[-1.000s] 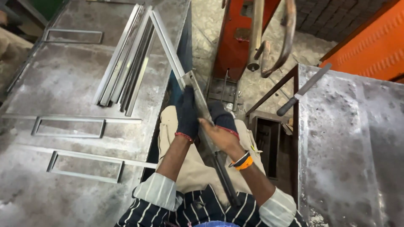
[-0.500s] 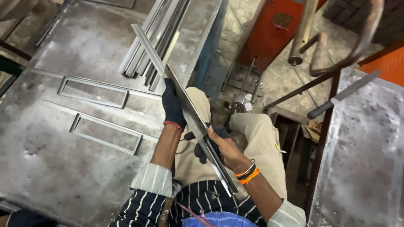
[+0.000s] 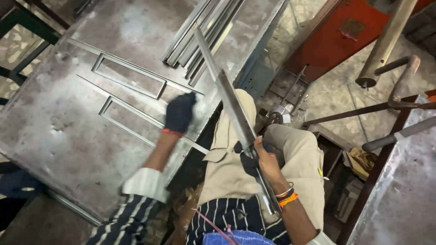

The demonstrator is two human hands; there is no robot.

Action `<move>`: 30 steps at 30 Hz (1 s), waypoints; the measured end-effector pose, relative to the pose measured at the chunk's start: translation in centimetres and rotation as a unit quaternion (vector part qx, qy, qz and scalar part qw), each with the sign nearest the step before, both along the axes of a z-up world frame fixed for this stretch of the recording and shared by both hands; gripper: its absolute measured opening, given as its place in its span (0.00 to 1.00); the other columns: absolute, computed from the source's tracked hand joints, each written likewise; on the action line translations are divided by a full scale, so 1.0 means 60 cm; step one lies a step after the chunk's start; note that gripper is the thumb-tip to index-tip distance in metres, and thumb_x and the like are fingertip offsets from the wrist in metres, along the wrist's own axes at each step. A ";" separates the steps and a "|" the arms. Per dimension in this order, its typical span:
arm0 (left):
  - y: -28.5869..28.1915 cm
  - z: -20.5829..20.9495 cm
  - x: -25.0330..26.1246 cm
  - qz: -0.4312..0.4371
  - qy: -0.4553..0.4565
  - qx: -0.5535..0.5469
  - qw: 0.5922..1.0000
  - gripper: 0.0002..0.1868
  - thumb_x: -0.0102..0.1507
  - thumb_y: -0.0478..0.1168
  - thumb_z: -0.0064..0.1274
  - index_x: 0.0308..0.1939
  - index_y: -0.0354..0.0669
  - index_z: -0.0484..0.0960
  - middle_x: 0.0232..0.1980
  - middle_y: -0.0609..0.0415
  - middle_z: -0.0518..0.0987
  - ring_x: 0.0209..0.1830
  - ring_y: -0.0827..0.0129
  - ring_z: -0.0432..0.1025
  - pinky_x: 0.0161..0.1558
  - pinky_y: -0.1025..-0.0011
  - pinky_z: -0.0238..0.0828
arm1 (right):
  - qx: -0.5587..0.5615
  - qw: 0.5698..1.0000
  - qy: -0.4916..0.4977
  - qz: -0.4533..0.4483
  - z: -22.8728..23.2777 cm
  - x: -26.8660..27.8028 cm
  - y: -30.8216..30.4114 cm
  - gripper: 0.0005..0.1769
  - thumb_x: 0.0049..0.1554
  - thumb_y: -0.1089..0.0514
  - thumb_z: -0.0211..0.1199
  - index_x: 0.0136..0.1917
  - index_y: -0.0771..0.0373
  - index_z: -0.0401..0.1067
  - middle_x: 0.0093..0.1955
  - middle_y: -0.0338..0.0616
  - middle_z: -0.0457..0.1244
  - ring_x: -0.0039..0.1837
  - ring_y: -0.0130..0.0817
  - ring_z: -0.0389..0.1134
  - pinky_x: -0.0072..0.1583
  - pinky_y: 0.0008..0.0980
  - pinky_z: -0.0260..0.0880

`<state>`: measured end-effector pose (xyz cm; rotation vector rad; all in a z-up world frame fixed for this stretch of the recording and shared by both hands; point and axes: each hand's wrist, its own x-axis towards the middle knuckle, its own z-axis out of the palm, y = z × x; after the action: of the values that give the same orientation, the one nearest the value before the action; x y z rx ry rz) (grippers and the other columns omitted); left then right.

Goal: The recorder is using a spot welding machine to join metal strips into rectangular frames at a manual workstation.

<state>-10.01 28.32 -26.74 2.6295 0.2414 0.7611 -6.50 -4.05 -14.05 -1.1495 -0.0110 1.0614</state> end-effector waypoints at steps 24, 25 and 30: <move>0.295 0.197 -0.131 0.006 0.242 0.033 0.970 0.10 0.69 0.33 0.47 0.54 0.40 0.77 0.43 0.42 0.83 0.42 0.47 0.78 0.43 0.53 0.74 | -0.149 0.971 -0.085 -0.169 -0.080 0.056 -0.075 0.26 0.63 0.33 0.52 0.44 0.57 0.70 0.31 0.31 0.58 0.29 0.20 0.56 0.31 0.26 0.55; 0.247 0.261 -0.103 0.002 0.239 0.034 0.970 0.10 0.69 0.33 0.47 0.54 0.40 0.77 0.43 0.42 0.83 0.42 0.47 0.78 0.43 0.53 0.74 | -0.149 0.970 -0.087 -0.173 -0.080 0.055 -0.072 0.26 0.63 0.33 0.52 0.44 0.57 0.70 0.31 0.31 0.58 0.29 0.20 0.56 0.31 0.26 0.55; 0.143 0.354 0.038 -0.035 -0.163 -0.416 0.894 0.26 0.72 0.31 0.49 0.74 0.38 0.64 0.39 0.52 0.78 0.21 0.74 0.70 0.21 0.72 0.67 | -0.065 0.984 -0.075 -0.150 0.012 0.029 -0.044 0.32 0.63 0.32 0.50 0.45 0.63 0.74 0.27 0.31 0.54 0.25 0.21 0.52 0.27 0.27 0.51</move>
<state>-7.75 36.87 -5.48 1.6680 0.2920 0.8235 -4.77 -6.69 -13.34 -1.3003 0.1117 0.7147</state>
